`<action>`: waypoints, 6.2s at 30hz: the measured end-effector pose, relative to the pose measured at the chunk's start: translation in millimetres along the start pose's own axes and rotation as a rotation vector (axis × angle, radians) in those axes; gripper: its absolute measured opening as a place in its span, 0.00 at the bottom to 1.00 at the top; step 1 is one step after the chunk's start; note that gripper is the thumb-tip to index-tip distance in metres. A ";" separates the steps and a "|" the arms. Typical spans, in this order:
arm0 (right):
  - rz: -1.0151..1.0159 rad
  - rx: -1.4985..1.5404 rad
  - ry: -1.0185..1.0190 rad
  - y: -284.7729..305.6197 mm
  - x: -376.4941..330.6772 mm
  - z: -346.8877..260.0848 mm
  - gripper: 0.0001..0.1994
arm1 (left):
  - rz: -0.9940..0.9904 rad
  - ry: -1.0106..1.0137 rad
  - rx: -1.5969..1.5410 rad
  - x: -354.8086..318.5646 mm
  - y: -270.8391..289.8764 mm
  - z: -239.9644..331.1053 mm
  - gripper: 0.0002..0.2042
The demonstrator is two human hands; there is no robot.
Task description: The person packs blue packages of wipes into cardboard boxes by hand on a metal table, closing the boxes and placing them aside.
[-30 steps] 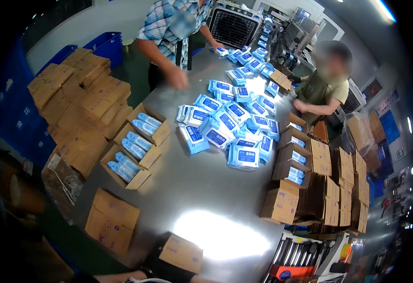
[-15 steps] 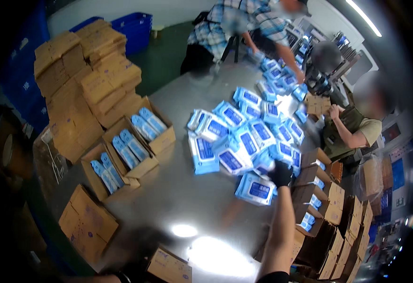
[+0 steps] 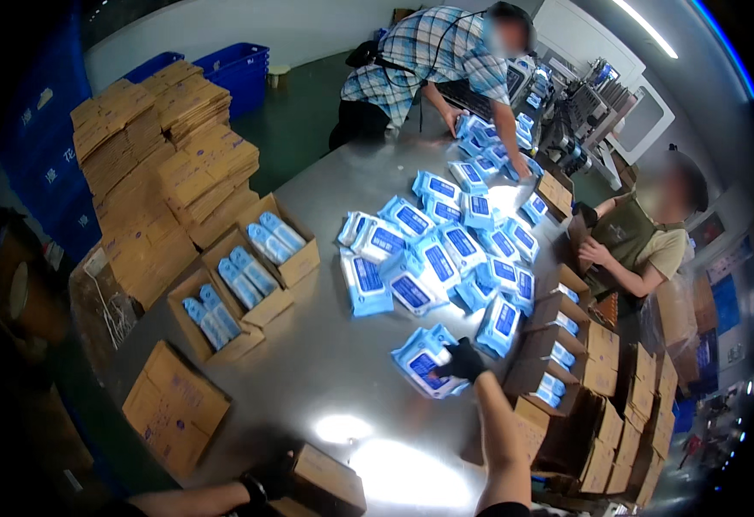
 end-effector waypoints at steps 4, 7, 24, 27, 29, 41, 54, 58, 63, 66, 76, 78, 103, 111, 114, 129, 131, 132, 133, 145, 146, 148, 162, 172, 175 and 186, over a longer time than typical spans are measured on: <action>0.201 0.203 -0.260 -85.3 -123.3 -94.2 0.44 | 0.276 -0.259 0.465 9.4 13.7 26.7 0.20; 0.185 0.421 -0.360 -170.6 -231.2 -101.5 0.44 | 0.070 -0.168 0.442 60.4 1.9 15.2 0.22; 0.571 0.214 -0.233 -164.7 -487.6 -315.9 0.23 | -1.020 -0.552 1.222 -8.2 -133.1 84.1 0.32; 0.868 0.076 -0.194 -142.7 -498.2 -331.1 0.15 | -0.902 -0.016 0.381 18.1 -133.1 22.8 0.24; 0.710 0.237 -0.189 -203.0 -484.1 -320.1 0.16 | -0.884 -0.517 0.733 20.7 -140.3 22.1 0.18; 0.811 0.601 -0.373 -244.9 -490.0 -307.3 0.22 | -0.038 -0.630 0.952 -78.0 -153.9 82.2 0.10; 0.366 0.725 -0.137 -158.6 -418.2 -294.5 0.14 | 0.031 -0.384 0.232 32.7 -142.2 -26.4 0.28; 0.908 0.217 -0.319 -187.7 -425.0 -296.5 0.22 | -0.112 -0.790 0.376 37.7 -185.0 -12.5 0.20; 0.834 0.444 -0.326 -277.2 -507.1 -268.4 0.32 | -0.449 -0.623 0.121 -33.2 -279.7 19.6 0.15; 0.686 0.359 -0.331 -305.7 -572.3 -186.6 0.33 | -0.662 -0.610 -0.084 -84.0 -299.3 24.7 0.18; 0.609 -0.164 -0.358 -288.9 -575.6 -204.5 0.33 | 1.086 -0.256 0.370 -145.1 106.3 -200.9 0.23; 0.747 0.138 -0.178 -304.0 -482.2 -272.6 0.32 | 1.169 -0.061 0.420 -169.9 180.2 -232.0 0.25; 0.275 1.768 -0.098 -177.4 -348.2 -403.4 0.35 | -0.305 -0.690 -0.090 -65.9 -65.1 -36.4 0.37; 0.943 1.037 -0.513 -161.3 -381.9 -384.6 0.28 | 0.323 -0.623 0.208 -131.1 -9.2 -13.9 0.19; 0.991 0.726 -0.495 -143.6 -415.7 -367.0 0.26 | 0.532 -0.590 0.389 -133.2 -15.6 15.6 0.15; 0.801 1.384 -0.623 -252.7 -340.0 -278.6 0.10 | 0.352 -0.892 0.996 -119.2 -106.0 73.2 0.43; 0.692 2.326 -0.352 -284.5 -333.8 -278.4 0.15 | 0.324 -0.899 0.814 -114.3 -86.9 71.0 0.44; 0.587 2.133 -0.399 -282.3 -342.4 -288.3 0.16 | 0.266 -0.882 0.636 -123.8 -69.2 74.2 0.44; 0.497 1.934 -0.432 -271.8 -357.0 -298.3 0.19 | 0.218 -0.875 0.456 -131.9 -51.6 79.3 0.44; 0.044 0.164 0.032 -188.2 -275.0 -445.3 0.18 | 0.214 -0.308 -0.356 -60.2 -11.6 -47.9 0.22; -0.030 0.214 0.148 -180.2 -265.5 -437.8 0.17 | 0.255 -0.263 -0.413 -65.3 -8.0 -39.0 0.21; -0.195 0.357 0.383 -150.5 -240.9 -401.1 0.16 | 0.337 -0.191 -0.517 -88.7 8.9 -8.4 0.18; 0.323 0.105 0.028 92.6 157.7 -70.5 0.38 | 0.275 0.150 -0.230 -38.3 43.4 -33.5 0.18; -0.001 0.972 -0.049 129.9 191.0 -3.5 0.24 | 0.258 0.189 -0.184 -16.7 58.9 -38.6 0.17; -0.065 1.084 0.029 119.4 184.2 -27.6 0.24 | 0.283 0.190 -0.181 -17.7 56.5 -37.0 0.17; 0.146 2.318 -0.236 -84.7 -78.1 -139.4 0.26 | 0.333 -0.059 -0.109 -30.5 4.7 -21.3 0.17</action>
Point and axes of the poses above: each hand's wrist, its own x-axis towards the middle knuckle, its own y-axis out of the back of the hand, z = x × y, the point moved 3 cm from there along x, towards the middle knuckle, and after that the axes turned 6 degrees about -x, right-handed, at the moved point
